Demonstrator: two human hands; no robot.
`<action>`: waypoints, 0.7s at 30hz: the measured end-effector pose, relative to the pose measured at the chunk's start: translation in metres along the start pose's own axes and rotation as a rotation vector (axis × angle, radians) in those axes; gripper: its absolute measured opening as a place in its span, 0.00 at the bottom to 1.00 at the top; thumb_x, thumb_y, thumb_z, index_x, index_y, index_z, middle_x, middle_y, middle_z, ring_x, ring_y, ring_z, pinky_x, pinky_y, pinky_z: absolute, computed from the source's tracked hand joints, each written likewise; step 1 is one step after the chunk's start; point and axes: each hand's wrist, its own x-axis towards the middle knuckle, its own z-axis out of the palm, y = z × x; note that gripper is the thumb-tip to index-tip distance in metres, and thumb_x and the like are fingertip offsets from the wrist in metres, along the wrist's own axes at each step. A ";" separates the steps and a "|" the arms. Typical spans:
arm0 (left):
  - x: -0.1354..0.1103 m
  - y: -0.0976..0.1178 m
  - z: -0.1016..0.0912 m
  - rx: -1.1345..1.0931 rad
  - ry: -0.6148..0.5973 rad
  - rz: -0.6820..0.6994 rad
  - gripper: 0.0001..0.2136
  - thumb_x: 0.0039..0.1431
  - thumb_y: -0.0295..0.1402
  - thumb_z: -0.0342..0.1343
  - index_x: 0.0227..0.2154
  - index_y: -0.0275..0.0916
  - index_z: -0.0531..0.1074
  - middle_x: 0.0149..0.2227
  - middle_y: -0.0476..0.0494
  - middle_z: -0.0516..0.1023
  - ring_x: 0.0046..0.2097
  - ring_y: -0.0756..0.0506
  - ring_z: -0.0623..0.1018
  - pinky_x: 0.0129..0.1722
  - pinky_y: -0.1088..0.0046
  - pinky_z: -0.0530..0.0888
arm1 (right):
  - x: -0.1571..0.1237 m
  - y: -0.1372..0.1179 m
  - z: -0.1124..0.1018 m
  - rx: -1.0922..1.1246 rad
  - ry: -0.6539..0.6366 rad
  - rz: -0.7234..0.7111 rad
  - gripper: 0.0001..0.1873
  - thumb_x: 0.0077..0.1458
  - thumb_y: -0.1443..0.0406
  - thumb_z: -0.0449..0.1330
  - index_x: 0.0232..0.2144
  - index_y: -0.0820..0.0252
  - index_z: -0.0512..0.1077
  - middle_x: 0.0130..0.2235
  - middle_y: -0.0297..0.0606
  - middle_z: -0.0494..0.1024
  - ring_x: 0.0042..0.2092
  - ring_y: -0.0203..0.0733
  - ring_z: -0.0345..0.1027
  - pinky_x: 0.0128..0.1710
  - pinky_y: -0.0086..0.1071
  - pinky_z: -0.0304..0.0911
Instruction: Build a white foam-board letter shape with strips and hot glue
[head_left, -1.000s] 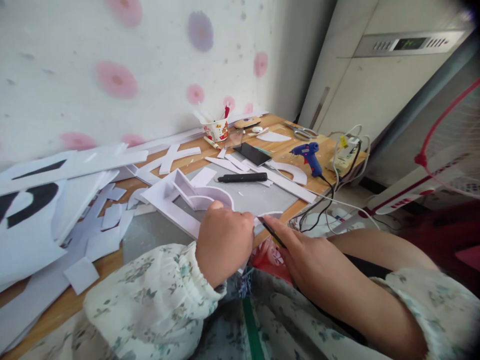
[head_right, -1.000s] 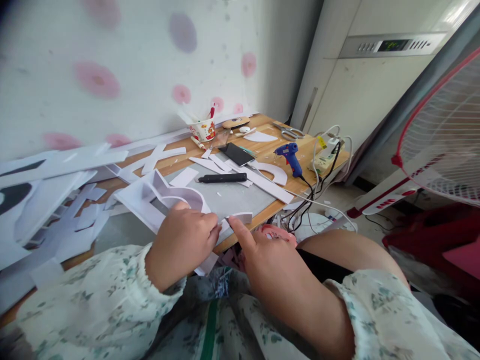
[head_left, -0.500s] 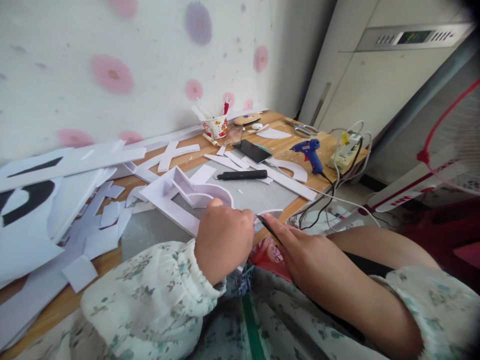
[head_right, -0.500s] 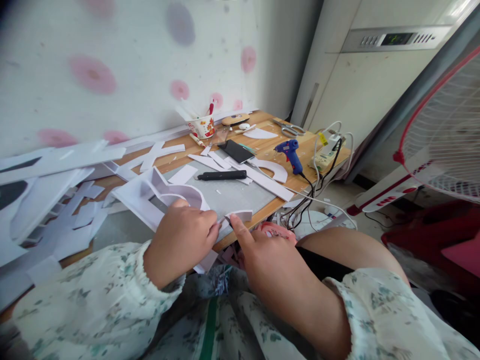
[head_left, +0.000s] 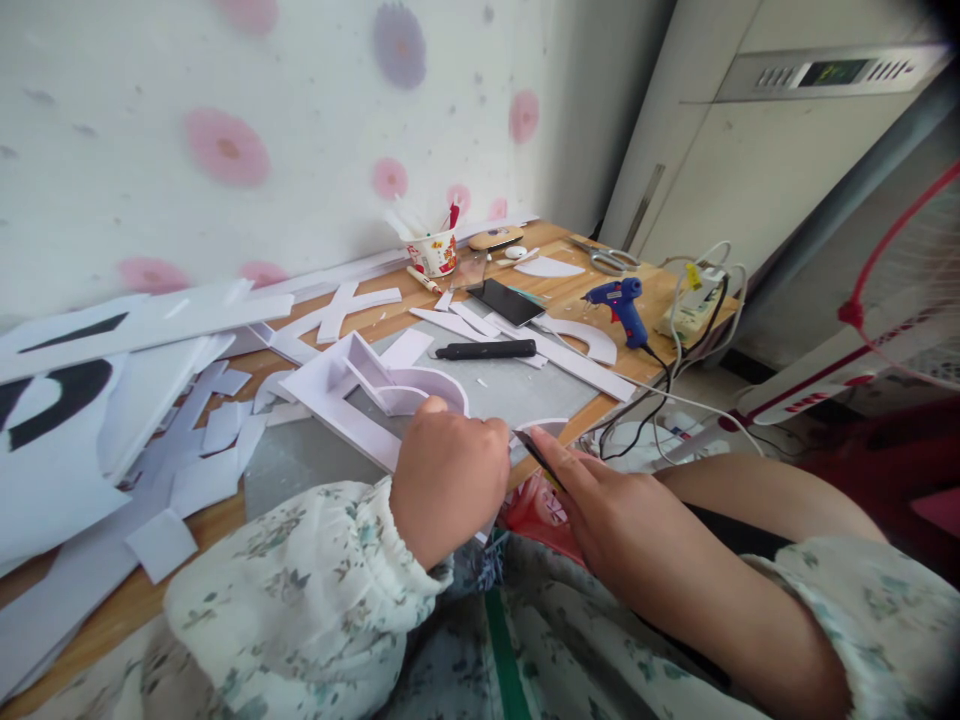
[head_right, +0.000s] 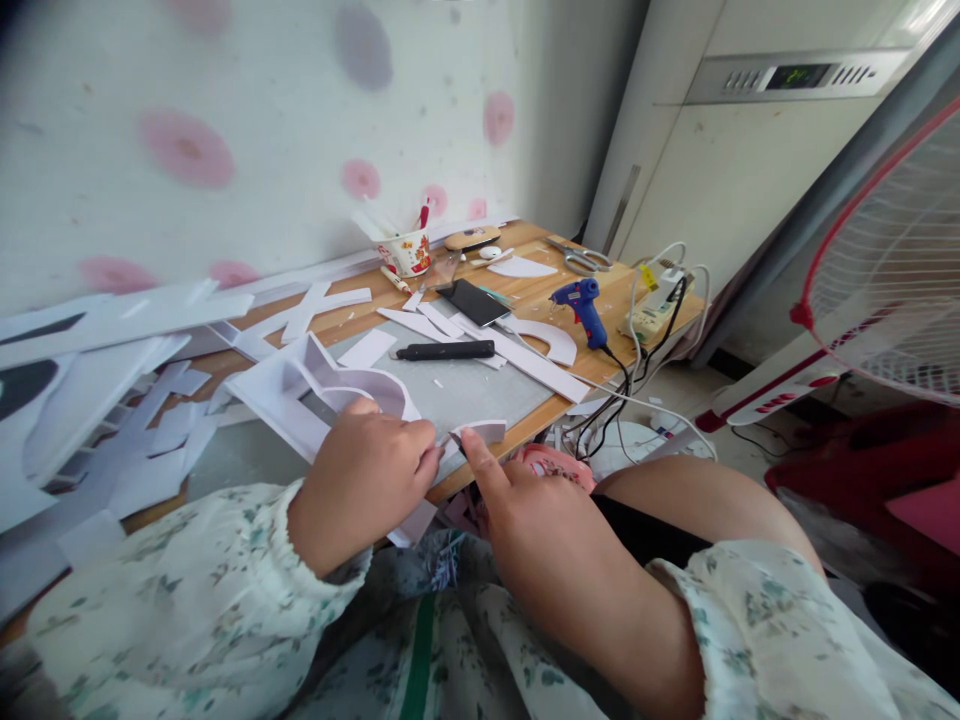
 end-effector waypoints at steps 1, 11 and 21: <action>0.000 0.000 0.000 0.002 0.001 0.001 0.12 0.58 0.28 0.50 0.20 0.39 0.71 0.19 0.43 0.76 0.24 0.42 0.76 0.31 0.60 0.64 | 0.000 0.000 0.000 0.001 0.004 -0.002 0.38 0.53 0.74 0.49 0.67 0.64 0.51 0.30 0.44 0.82 0.28 0.47 0.75 0.33 0.37 0.71; 0.000 0.000 0.002 -0.004 0.002 -0.001 0.12 0.59 0.28 0.49 0.21 0.39 0.71 0.19 0.44 0.75 0.24 0.40 0.77 0.32 0.59 0.65 | -0.001 0.000 0.001 -0.037 0.019 -0.017 0.39 0.53 0.74 0.50 0.67 0.64 0.50 0.33 0.44 0.81 0.29 0.44 0.75 0.34 0.34 0.71; 0.001 0.000 0.001 -0.002 -0.013 -0.006 0.12 0.59 0.28 0.49 0.21 0.40 0.70 0.19 0.44 0.76 0.24 0.40 0.76 0.31 0.59 0.64 | 0.007 -0.020 -0.015 -0.200 -0.261 0.078 0.45 0.49 0.78 0.48 0.69 0.70 0.40 0.30 0.46 0.79 0.28 0.45 0.74 0.33 0.38 0.72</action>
